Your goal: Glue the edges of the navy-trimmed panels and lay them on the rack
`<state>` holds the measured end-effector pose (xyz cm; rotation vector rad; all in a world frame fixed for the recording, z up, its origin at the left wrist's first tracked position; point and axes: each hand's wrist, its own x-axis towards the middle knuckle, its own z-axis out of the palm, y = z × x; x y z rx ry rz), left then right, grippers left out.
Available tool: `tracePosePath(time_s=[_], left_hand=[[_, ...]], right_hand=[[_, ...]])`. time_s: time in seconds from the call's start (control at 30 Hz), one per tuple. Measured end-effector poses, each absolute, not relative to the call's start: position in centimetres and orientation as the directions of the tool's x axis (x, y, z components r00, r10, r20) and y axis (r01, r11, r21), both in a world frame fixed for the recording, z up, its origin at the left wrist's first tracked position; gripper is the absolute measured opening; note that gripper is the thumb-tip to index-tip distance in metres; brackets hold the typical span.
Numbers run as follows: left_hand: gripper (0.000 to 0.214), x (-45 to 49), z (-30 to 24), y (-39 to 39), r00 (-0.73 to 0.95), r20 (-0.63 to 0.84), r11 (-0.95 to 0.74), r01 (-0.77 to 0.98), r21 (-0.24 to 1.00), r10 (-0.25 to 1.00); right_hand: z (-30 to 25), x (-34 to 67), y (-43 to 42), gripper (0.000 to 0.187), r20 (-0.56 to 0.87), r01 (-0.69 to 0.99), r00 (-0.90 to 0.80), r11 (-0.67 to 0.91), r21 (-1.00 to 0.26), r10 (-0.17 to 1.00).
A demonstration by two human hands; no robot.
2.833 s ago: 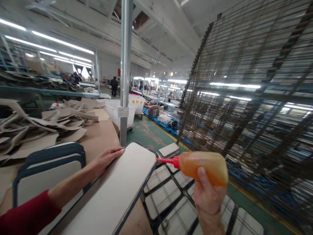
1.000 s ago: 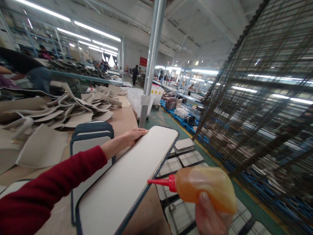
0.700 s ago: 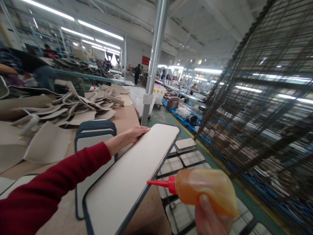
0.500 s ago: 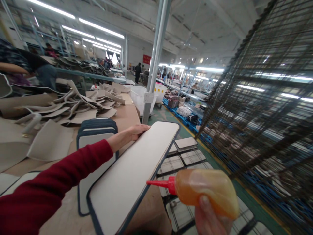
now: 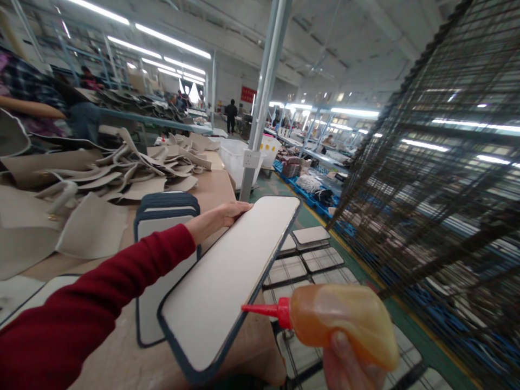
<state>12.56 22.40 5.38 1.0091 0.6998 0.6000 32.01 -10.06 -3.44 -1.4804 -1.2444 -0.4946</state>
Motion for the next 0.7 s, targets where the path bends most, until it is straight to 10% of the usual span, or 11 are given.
tracePosePath(time_s=[0.7], left_hand=[[0.016,12.9,5.4,23.6,0.637,-0.318,0.464,-0.070,0.883,0.702]], right_hand=[[-5.8,32.3,-10.7,0.023,0.910,0.971,0.177,0.082,-0.223,0.374]])
